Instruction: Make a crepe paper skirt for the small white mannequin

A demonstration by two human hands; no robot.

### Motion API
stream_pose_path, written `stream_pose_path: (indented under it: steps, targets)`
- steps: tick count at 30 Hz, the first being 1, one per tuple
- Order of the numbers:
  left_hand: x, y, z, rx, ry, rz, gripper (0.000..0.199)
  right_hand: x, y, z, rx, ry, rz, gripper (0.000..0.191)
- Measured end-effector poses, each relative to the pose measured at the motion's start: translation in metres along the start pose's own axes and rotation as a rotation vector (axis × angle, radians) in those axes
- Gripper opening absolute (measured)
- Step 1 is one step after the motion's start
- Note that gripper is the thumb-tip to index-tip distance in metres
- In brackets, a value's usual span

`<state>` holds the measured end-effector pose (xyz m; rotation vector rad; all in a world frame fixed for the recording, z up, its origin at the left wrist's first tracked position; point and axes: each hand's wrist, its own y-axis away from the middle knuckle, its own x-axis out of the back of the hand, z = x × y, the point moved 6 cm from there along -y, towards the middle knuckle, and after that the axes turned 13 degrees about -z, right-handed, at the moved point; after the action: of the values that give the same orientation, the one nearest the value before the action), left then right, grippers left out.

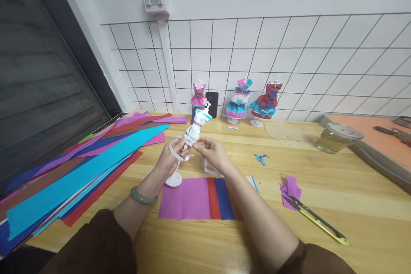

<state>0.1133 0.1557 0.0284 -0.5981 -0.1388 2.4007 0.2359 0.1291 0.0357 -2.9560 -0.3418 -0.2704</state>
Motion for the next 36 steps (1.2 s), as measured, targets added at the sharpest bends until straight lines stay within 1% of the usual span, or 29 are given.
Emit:
stream_pose_path:
  steps: [2, 6, 8, 14, 19, 23, 26, 31, 36]
  targets:
    - [-0.003, 0.000, 0.000, 0.029, 0.053, -0.043, 0.033, 0.000, 0.000, -0.003, 0.036, -0.011, -0.037, 0.047]
    - [-0.008, 0.000, 0.000, 0.078, 0.109, -0.122, 0.032, -0.001, 0.000, -0.009, 0.087, -0.003, -0.085, 0.034]
    - [-0.008, 0.000, 0.001, 0.084, 0.111, -0.135, 0.031, -0.002, 0.001, -0.012, 0.094, 0.003, -0.087, 0.030]
    - [-0.005, -0.001, 0.002, 0.064, 0.097, -0.131, 0.031, -0.005, 0.003, -0.018, 0.100, 0.038, -0.123, 0.028]
    - [0.002, -0.002, 0.002, 0.041, 0.038, -0.073, 0.031, -0.006, 0.005, -0.023, 0.108, 0.179, -0.150, 0.032]
    - [0.005, -0.002, 0.004, 0.030, -0.004, -0.028, 0.032, -0.005, 0.004, -0.020, 0.052, 0.245, -0.122, 0.042]
    - [0.006, -0.003, 0.004, 0.019, 0.027, -0.027, 0.032, -0.005, 0.004, -0.020, 0.038, 0.265, -0.081, 0.047]
    - [0.005, -0.004, -0.001, 0.065, 0.146, -0.064, 0.029, -0.005, 0.006, -0.025, 0.039, 0.274, -0.058, 0.048]
    - [0.004, -0.003, -0.004, 0.091, 0.192, -0.065, 0.026, -0.003, 0.006, -0.026, 0.052, 0.269, -0.034, 0.046]
